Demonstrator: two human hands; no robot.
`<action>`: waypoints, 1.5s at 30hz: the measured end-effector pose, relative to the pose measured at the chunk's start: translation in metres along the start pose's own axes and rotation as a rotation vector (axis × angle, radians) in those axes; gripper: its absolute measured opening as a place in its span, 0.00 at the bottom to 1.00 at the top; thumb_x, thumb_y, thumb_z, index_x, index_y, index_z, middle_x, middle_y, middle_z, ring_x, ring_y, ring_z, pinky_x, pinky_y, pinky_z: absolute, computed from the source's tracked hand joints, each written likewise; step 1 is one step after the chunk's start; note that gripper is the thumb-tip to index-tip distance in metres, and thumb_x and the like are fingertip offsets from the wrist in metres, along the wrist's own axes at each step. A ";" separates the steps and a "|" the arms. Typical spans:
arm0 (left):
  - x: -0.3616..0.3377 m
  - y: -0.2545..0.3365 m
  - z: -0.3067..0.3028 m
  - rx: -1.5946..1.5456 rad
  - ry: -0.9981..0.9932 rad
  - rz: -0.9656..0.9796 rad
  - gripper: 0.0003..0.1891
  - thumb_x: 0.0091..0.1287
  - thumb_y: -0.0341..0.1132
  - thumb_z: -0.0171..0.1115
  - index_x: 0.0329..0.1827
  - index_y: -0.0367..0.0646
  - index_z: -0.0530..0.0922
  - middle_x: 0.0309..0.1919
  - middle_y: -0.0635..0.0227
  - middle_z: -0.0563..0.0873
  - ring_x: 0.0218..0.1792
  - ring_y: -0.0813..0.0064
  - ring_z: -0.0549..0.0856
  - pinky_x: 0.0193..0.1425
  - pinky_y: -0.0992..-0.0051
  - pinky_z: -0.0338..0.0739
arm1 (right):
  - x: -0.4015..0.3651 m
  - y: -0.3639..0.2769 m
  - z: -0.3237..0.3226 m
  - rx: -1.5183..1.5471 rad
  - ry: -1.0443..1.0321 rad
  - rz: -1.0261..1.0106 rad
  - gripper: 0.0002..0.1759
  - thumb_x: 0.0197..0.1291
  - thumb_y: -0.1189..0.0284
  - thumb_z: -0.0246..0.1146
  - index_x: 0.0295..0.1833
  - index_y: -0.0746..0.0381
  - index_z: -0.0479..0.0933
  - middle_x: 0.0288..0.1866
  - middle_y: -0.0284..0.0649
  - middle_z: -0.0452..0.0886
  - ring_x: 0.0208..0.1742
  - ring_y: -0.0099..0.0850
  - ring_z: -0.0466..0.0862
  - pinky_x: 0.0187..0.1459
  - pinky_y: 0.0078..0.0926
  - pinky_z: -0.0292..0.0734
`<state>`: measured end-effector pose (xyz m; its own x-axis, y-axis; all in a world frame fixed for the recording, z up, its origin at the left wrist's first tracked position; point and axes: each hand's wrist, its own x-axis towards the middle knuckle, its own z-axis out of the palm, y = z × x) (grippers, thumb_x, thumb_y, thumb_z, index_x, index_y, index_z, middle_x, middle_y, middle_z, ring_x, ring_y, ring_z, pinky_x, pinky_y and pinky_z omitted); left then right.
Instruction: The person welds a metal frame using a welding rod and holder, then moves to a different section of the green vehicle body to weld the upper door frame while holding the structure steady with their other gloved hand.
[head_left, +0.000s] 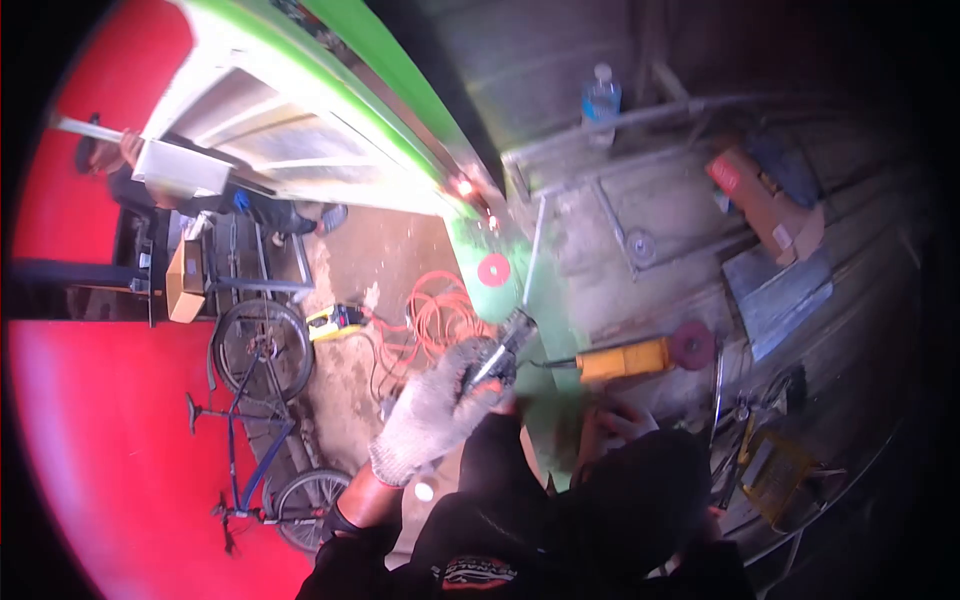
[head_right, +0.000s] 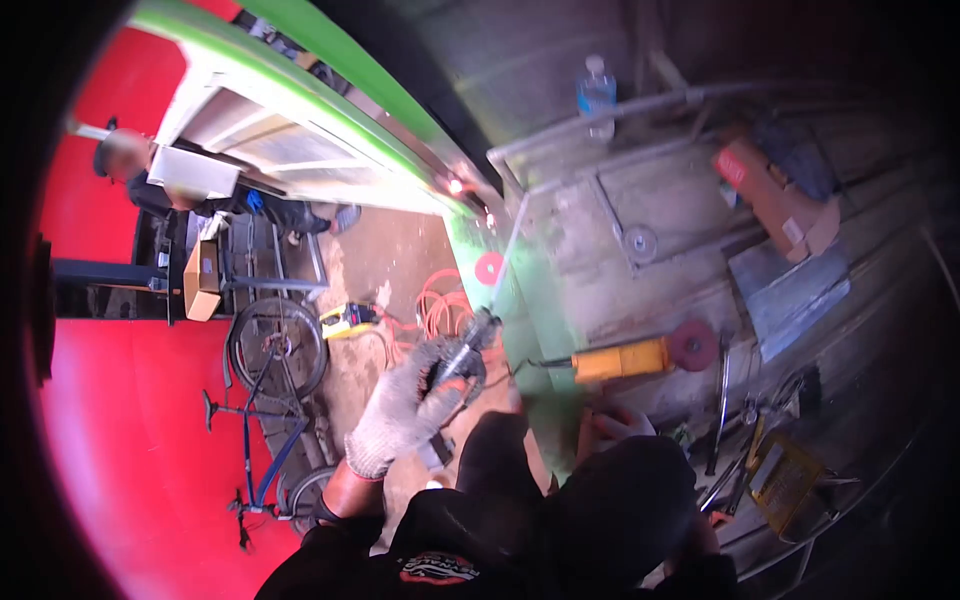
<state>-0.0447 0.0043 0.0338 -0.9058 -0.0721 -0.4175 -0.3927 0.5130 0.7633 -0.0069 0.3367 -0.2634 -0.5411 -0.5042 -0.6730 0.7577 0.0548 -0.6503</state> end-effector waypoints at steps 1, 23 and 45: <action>-0.002 -0.006 -0.007 -0.043 -0.040 0.010 0.20 0.73 0.39 0.68 0.63 0.41 0.78 0.38 0.64 0.89 0.38 0.76 0.89 0.46 0.70 0.84 | -0.005 -0.004 -0.007 0.035 0.077 -0.052 0.22 0.72 0.65 0.68 0.66 0.66 0.80 0.54 0.37 0.87 0.55 0.26 0.84 0.58 0.29 0.80; -0.162 0.118 -0.237 0.123 0.571 0.684 0.29 0.75 0.36 0.64 0.74 0.30 0.69 0.46 0.55 0.90 0.47 0.73 0.88 0.54 0.71 0.82 | -0.183 -0.289 0.117 0.035 0.643 -1.141 0.18 0.77 0.71 0.62 0.66 0.69 0.78 0.46 0.36 0.83 0.47 0.21 0.82 0.52 0.21 0.79; -0.239 0.357 -0.238 1.150 1.190 0.427 0.14 0.79 0.35 0.59 0.64 0.46 0.81 0.25 0.77 0.74 0.20 0.90 0.66 0.22 0.80 0.58 | -0.051 -0.303 0.137 -1.313 0.077 -0.632 0.28 0.63 0.49 0.64 0.53 0.62 0.86 0.48 0.51 0.89 0.52 0.50 0.87 0.57 0.48 0.80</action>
<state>-0.0061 0.0009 0.5236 -0.7275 -0.0529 0.6841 -0.2834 0.9312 -0.2294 -0.1589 0.2276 0.0166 -0.7008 -0.6978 -0.1482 -0.4572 0.5989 -0.6575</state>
